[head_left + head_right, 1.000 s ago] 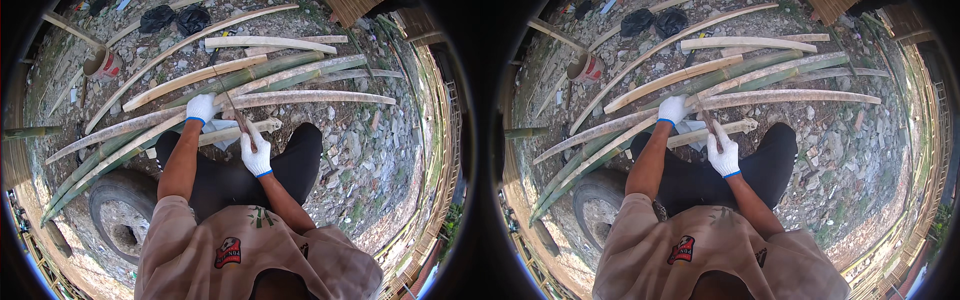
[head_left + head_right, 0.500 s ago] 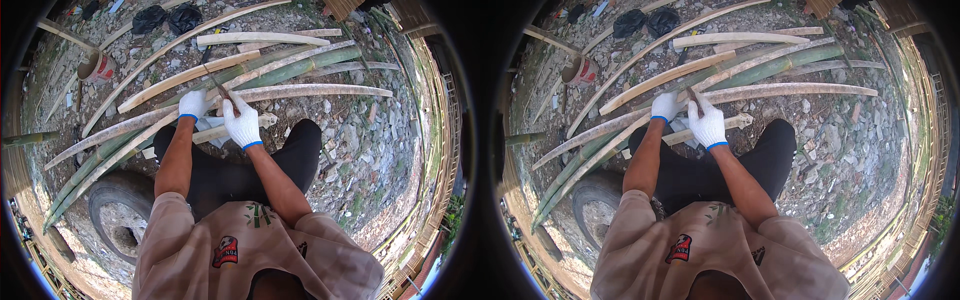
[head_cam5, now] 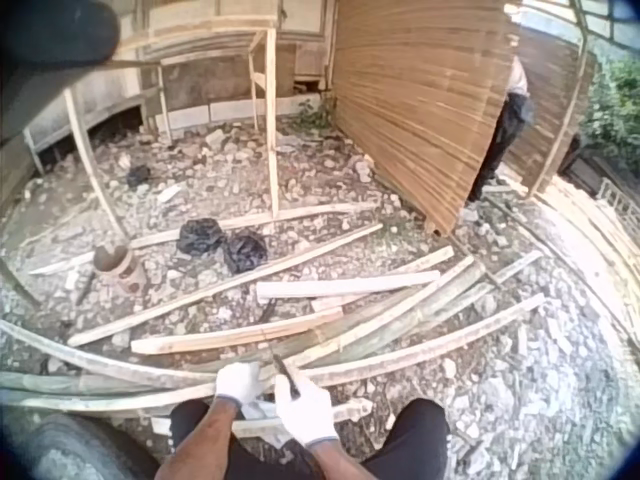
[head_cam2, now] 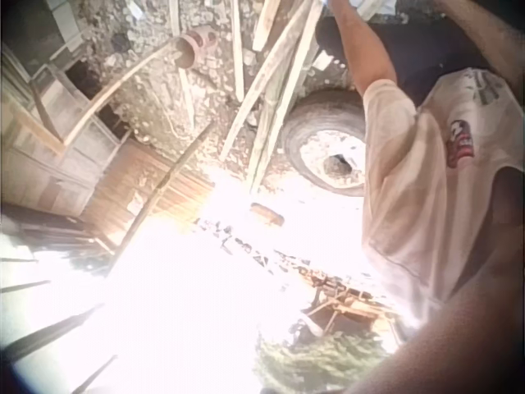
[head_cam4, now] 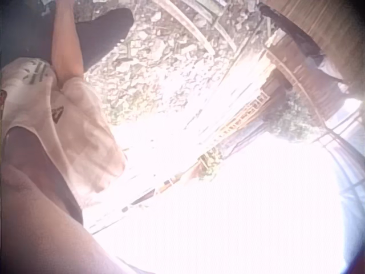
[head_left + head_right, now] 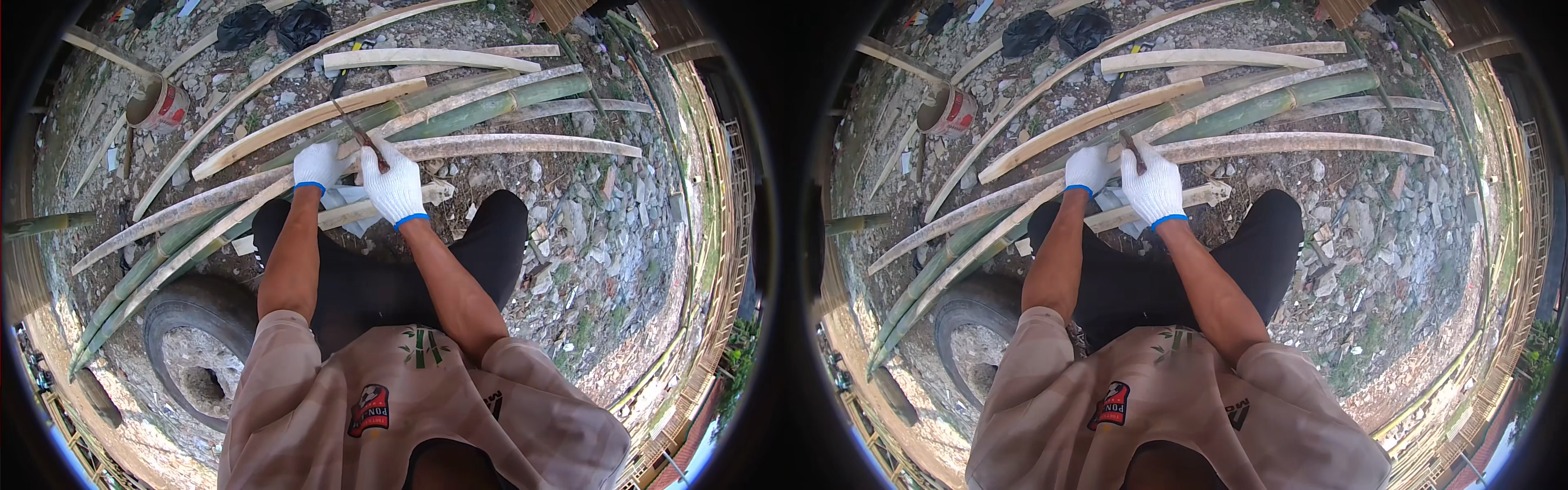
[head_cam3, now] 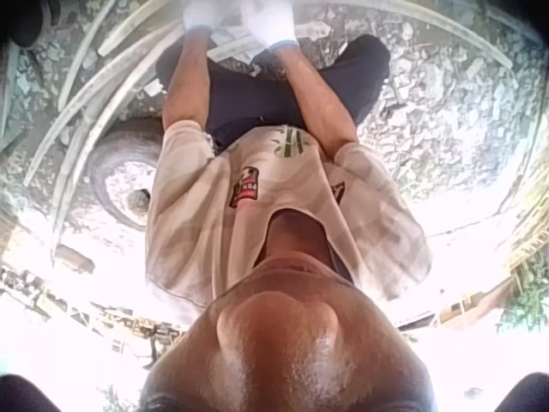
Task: Cutting bamboo poles using a hand saw in an outdoor manufacturing environment.
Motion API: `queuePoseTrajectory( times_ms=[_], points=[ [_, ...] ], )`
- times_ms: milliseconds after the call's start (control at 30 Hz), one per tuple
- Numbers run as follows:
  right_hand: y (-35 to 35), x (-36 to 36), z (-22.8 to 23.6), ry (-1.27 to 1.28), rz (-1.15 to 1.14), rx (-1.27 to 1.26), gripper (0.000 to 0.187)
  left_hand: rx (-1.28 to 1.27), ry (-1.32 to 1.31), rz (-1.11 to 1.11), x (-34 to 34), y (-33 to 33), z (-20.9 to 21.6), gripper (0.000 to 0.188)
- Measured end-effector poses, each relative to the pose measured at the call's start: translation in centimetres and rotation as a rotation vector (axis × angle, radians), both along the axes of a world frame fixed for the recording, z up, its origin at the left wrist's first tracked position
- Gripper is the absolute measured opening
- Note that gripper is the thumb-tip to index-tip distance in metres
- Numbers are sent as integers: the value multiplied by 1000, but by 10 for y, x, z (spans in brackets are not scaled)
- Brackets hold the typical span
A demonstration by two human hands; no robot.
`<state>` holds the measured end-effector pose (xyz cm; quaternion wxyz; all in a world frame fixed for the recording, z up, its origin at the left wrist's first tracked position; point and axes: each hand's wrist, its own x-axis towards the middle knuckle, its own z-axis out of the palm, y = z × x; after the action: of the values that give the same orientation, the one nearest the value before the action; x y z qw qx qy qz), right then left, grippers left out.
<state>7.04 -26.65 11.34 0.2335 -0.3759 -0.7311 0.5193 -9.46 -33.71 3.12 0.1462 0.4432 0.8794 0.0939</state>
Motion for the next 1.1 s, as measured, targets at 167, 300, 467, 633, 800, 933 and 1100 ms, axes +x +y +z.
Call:
queuePoseTrajectory(
  times_ms=[167,300,467,633,800,933,1100],
  points=[
    [-50,105,37,-81,7,-5,41,-149,-65,-20,-11,-1,2,57],
    [-48,108,36,-60,-38,-2,39,-102,-57,-16,-8,0,9,55],
    [-8,22,-12,35,-32,63,41,-54,-35,29,2,6,14,52],
    [-43,92,33,-98,16,-21,40,-108,-61,-18,-9,-6,13,55],
    [-50,98,19,3,-51,34,39,-78,-66,-27,-5,0,7,53],
    [-7,14,-14,25,-5,36,41,-44,3,-8,5,-5,-7,51],
    [-34,49,-9,33,-17,12,43,-92,-39,-2,-11,-2,5,52]
  ],
)
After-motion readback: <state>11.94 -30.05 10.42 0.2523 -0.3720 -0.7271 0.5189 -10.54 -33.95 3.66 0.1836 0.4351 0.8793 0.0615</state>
